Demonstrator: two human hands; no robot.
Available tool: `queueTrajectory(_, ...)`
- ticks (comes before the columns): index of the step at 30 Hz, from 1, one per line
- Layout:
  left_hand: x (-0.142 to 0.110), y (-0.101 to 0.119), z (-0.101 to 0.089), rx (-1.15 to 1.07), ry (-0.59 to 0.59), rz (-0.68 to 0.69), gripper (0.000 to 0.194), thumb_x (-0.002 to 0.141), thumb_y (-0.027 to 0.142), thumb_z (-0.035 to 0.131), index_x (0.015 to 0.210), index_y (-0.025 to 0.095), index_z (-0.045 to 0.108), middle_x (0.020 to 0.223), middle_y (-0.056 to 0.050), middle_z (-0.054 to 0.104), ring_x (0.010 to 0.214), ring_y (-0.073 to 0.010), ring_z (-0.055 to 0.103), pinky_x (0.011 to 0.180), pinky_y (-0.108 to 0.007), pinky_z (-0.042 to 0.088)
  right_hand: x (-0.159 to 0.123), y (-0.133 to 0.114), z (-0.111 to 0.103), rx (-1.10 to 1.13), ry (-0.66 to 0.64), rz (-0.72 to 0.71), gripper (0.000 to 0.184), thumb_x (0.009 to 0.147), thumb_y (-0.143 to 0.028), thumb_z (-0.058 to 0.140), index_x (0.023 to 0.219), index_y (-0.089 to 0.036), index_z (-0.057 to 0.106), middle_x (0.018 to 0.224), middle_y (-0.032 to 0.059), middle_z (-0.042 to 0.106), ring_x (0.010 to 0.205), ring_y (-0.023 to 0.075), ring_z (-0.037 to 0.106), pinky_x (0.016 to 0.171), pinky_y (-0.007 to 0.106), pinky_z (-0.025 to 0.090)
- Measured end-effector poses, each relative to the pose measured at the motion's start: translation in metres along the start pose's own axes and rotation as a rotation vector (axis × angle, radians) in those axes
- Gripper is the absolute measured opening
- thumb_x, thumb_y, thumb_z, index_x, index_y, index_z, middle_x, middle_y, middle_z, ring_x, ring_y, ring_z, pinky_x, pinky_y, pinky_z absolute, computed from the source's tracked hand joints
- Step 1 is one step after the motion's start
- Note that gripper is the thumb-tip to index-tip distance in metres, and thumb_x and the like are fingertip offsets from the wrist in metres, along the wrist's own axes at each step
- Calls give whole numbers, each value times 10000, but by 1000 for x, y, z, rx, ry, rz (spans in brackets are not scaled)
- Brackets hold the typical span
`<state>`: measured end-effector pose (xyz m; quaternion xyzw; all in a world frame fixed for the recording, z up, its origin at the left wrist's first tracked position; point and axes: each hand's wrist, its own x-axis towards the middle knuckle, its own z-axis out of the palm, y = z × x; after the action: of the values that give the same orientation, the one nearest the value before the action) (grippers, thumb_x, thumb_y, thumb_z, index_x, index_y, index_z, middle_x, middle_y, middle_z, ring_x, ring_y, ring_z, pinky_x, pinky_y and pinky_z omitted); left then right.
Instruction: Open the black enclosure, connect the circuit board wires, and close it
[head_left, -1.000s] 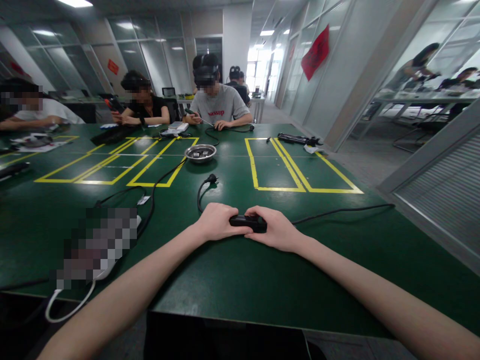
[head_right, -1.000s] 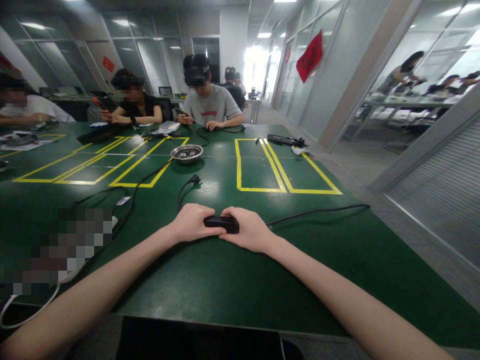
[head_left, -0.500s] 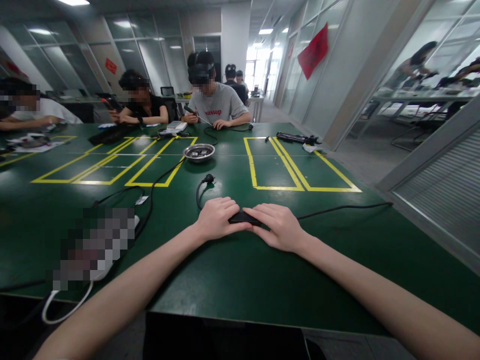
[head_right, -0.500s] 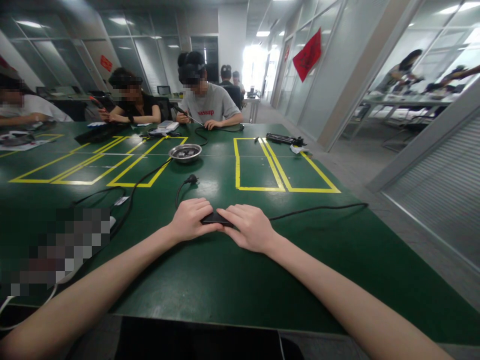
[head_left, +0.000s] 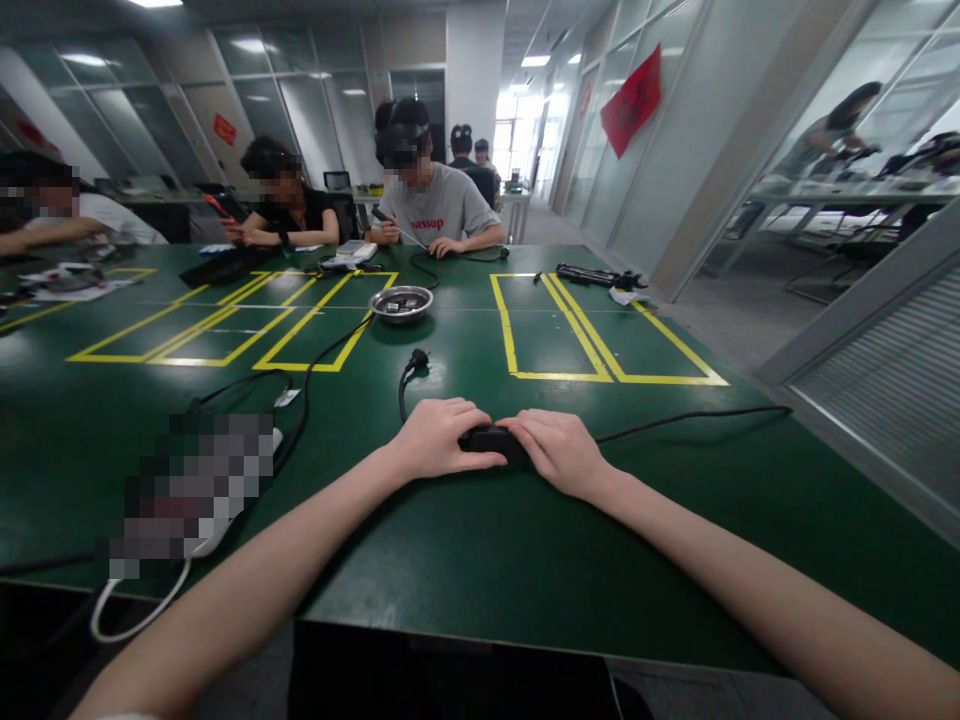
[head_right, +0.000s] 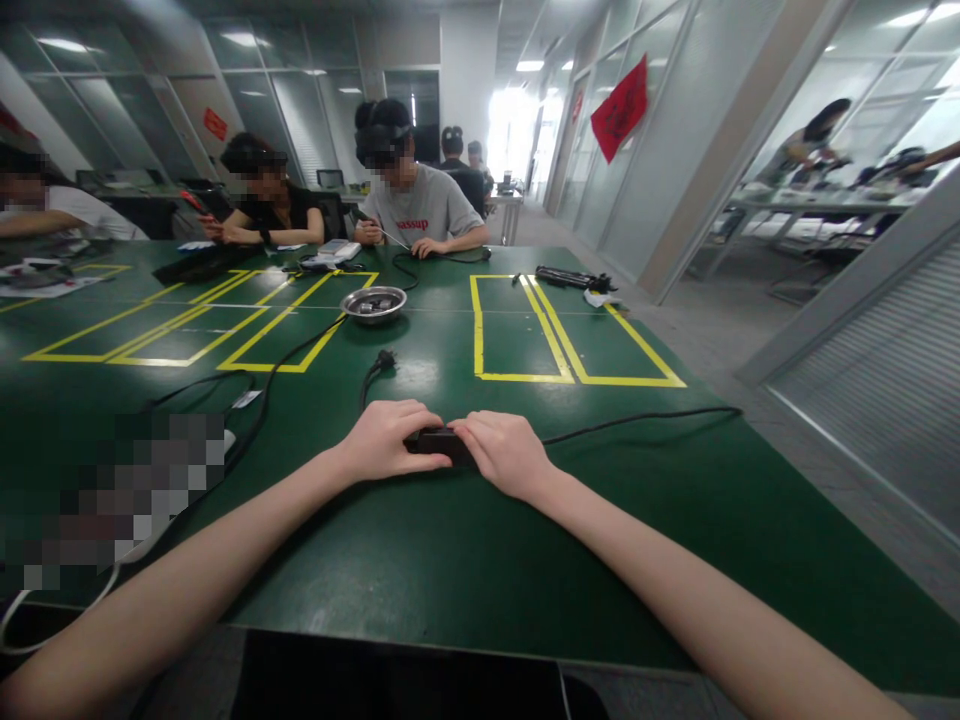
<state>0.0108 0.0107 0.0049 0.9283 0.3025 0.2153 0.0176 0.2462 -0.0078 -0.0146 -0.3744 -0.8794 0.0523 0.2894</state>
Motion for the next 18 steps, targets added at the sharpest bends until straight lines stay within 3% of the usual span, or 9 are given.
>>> queueTrajectory(4, 2, 3, 0, 146, -22, 139, 570, 961, 593, 586, 1343, 170, 584, 1114, -109, 713, 947, -229, 681, 793, -317, 507, 3, 4, 2, 124, 34, 244, 422, 1082, -384, 306, 1014, -221, 690, 896, 75, 743, 796, 237, 707, 746, 346, 534)
queueTrajectory(7, 3, 5, 5, 221, -66, 166, 422, 1034, 435, 521, 1371, 183, 553, 1157, -113, 712, 985, -225, 683, 802, -312, 505, 6, 5, 1, 338, -12, 317, 429, 1077, -435, 314, 908, -219, 644, 818, 38, 714, 753, 206, 687, 707, 313, 530)
queueTrajectory(10, 5, 6, 7, 219, -97, 155, 407, 1058, 482, 451, 1277, 173, 599, 1062, -104, 735, 921, -220, 689, 781, -311, 499, 5, 2, -4, 444, -111, 355, 507, 1086, -467, 229, 968, -206, 648, 680, 8, 665, 628, 192, 655, 627, 302, 513)
queueTrajectory(15, 6, 6, 3, 162, -140, 40, 432, 1043, 550, 440, 1061, 169, 644, 817, -67, 699, 767, -217, 674, 702, -302, 477, 3, -1, -17, 121, -127, -21, 394, 990, -523, 541, 1165, -192, 665, 1019, 110, 757, 909, 258, 719, 788, 349, 525)
queueTrajectory(18, 5, 7, -1, 112, -140, 22, 444, 1049, 557, 422, 1065, 170, 638, 833, -65, 702, 757, -213, 675, 702, -300, 474, 3, 3, -22, 15, -191, -95, 336, 1004, -465, 555, 1153, -186, 672, 972, 117, 766, 859, 256, 730, 755, 337, 521)
